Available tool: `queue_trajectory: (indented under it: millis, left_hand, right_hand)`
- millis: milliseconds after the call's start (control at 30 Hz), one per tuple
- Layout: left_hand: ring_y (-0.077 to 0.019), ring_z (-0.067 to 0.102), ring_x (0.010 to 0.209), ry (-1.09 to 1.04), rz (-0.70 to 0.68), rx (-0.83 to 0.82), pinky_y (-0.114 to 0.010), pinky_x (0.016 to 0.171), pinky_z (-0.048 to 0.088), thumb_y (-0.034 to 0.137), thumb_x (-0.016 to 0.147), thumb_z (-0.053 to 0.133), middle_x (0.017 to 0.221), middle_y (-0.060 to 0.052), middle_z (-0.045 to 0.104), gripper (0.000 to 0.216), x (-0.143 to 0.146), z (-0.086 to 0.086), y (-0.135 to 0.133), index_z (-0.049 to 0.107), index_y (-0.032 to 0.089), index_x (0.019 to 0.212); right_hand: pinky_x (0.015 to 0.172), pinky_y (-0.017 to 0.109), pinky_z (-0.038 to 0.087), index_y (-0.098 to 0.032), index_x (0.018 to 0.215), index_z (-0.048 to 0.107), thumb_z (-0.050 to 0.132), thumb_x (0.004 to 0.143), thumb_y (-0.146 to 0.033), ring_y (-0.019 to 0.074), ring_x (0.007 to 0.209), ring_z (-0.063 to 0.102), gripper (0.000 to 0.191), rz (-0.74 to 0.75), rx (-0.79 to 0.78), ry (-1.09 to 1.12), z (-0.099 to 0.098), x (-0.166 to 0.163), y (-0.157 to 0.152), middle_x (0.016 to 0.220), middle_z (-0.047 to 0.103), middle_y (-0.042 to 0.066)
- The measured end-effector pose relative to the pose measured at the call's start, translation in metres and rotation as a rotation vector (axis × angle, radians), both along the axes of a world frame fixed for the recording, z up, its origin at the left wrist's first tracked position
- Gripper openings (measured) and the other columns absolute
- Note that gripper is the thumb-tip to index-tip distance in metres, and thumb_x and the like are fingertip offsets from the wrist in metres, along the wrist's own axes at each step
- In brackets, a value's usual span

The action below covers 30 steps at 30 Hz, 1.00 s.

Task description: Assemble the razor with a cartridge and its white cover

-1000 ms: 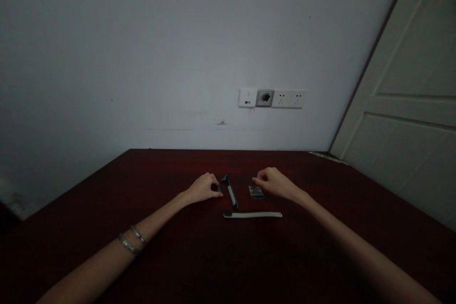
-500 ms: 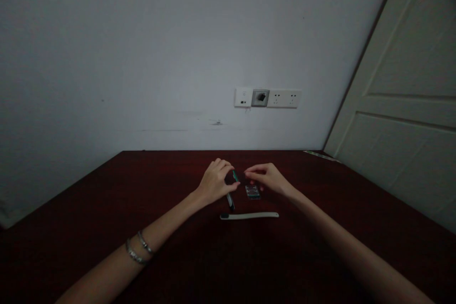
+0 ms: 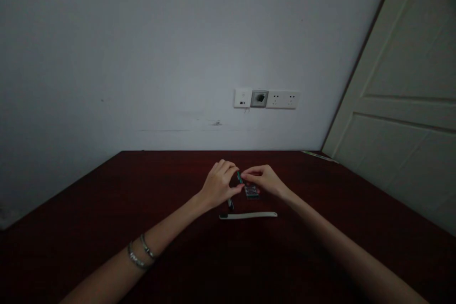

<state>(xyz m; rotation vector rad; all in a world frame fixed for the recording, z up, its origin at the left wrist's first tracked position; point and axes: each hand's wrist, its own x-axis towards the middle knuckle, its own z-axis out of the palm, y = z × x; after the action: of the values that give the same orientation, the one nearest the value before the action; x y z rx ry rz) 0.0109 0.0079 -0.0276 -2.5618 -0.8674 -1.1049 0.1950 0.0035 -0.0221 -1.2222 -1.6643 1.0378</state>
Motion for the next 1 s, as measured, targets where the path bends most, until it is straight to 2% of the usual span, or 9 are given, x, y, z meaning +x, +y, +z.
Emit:
queue_trajectory:
  millis: [233, 333, 400, 467, 567, 633, 700, 900, 1000]
  left_hand:
    - [-0.0224, 0.050, 0.093, 0.064, -0.018, -0.008, -0.037, 0.079, 0.041, 0.032, 0.075, 0.061, 0.100, -0.008, 0.057, 0.033, 0.000, 0.000, -0.004, 0.055, 0.016, 0.103]
    - [-0.0237, 0.049, 0.099, 0.026, -0.027, -0.013, -0.040, 0.083, 0.040, 0.037, 0.074, 0.062, 0.107, -0.011, 0.056, 0.047, -0.002, 0.003, -0.003, 0.049, 0.015, 0.114]
    - [-0.0236, 0.049, 0.100, -0.053, -0.046, -0.052, -0.041, 0.085, 0.040, 0.040, 0.073, 0.063, 0.108, -0.011, 0.056, 0.050, -0.005, 0.005, -0.001, 0.050, 0.015, 0.115]
    - [-0.0210, 0.051, 0.096, -0.146, -0.085, -0.149, -0.038, 0.084, 0.041, 0.038, 0.075, 0.061, 0.100, -0.009, 0.059, 0.037, -0.006, 0.008, 0.003, 0.056, 0.016, 0.104]
    - [-0.0153, 0.055, 0.078, -0.235, -0.132, -0.411, -0.030, 0.071, 0.045, 0.030, 0.079, 0.056, 0.084, -0.005, 0.062, 0.018, -0.006, 0.009, 0.007, 0.063, 0.016, 0.089]
    - [-0.0131, 0.055, 0.070, -0.261, -0.149, -0.593, -0.026, 0.063, 0.044, 0.027, 0.078, 0.057, 0.080, -0.004, 0.064, 0.019, -0.003, 0.007, 0.007, 0.064, 0.014, 0.089]
    - [-0.0131, 0.057, 0.070, -0.300, -0.169, -0.711, -0.025, 0.063, 0.044, 0.028, 0.076, 0.059, 0.081, -0.005, 0.066, 0.022, 0.002, 0.004, 0.006, 0.065, 0.013, 0.091]
    - [-0.0181, 0.061, 0.083, -0.476, -0.237, -0.823, -0.029, 0.076, 0.046, 0.030, 0.076, 0.059, 0.092, -0.007, 0.069, 0.026, 0.010, 0.003, 0.000, 0.067, 0.012, 0.093]
    - [-0.0186, 0.062, 0.083, -0.509, -0.259, -0.835, -0.029, 0.079, 0.046, 0.030, 0.078, 0.056, 0.087, -0.006, 0.070, 0.023, 0.009, 0.006, -0.001, 0.069, 0.012, 0.085]
  right_hand:
    - [0.034, 0.019, 0.036, -0.010, 0.076, 0.067, 0.061, 0.069, -0.040, 0.0062, 0.038, 0.043, 0.031, 0.022, 0.028, -0.027, -0.008, 0.000, 0.004, 0.054, 0.056, 0.000]
    - [0.035, 0.018, 0.038, -0.011, 0.075, 0.066, 0.063, 0.067, -0.041, 0.0062, 0.043, 0.045, 0.031, 0.003, 0.098, -0.001, -0.007, 0.001, 0.005, 0.069, 0.062, 0.003]
    - [0.036, 0.018, 0.039, -0.012, 0.074, 0.066, 0.063, 0.066, -0.043, 0.0063, 0.046, 0.047, 0.032, -0.043, 0.144, 0.052, -0.003, 0.001, 0.004, 0.080, 0.063, 0.005]
    - [0.036, 0.018, 0.040, -0.013, 0.073, 0.065, 0.063, 0.065, -0.044, 0.0065, 0.048, 0.047, 0.033, -0.105, 0.167, 0.123, 0.001, 0.000, 0.002, 0.084, 0.062, 0.006]
    - [0.037, 0.019, 0.041, -0.014, 0.072, 0.064, 0.063, 0.065, -0.047, 0.0093, 0.054, 0.049, 0.034, -0.194, 0.199, 0.214, 0.005, -0.003, -0.001, 0.087, 0.061, 0.007]
    - [0.038, 0.019, 0.041, -0.015, 0.073, 0.065, 0.064, 0.064, -0.049, 0.0120, 0.061, 0.051, 0.035, -0.235, 0.223, 0.252, 0.004, -0.006, -0.001, 0.093, 0.059, 0.008]
    - [0.038, 0.019, 0.042, -0.015, 0.074, 0.065, 0.065, 0.063, -0.050, 0.0133, 0.065, 0.052, 0.037, -0.249, 0.229, 0.276, 0.001, -0.009, -0.001, 0.099, 0.058, 0.009]
    - [0.038, 0.020, 0.044, -0.015, 0.074, 0.066, 0.064, 0.066, -0.048, 0.0116, 0.063, 0.052, 0.034, -0.196, 0.262, 0.265, -0.004, -0.017, -0.007, 0.101, 0.053, 0.008]
    - [0.039, 0.020, 0.045, -0.016, 0.074, 0.066, 0.063, 0.067, -0.046, 0.0111, 0.062, 0.053, 0.032, -0.172, 0.283, 0.262, -0.003, -0.020, -0.012, 0.100, 0.051, 0.008]
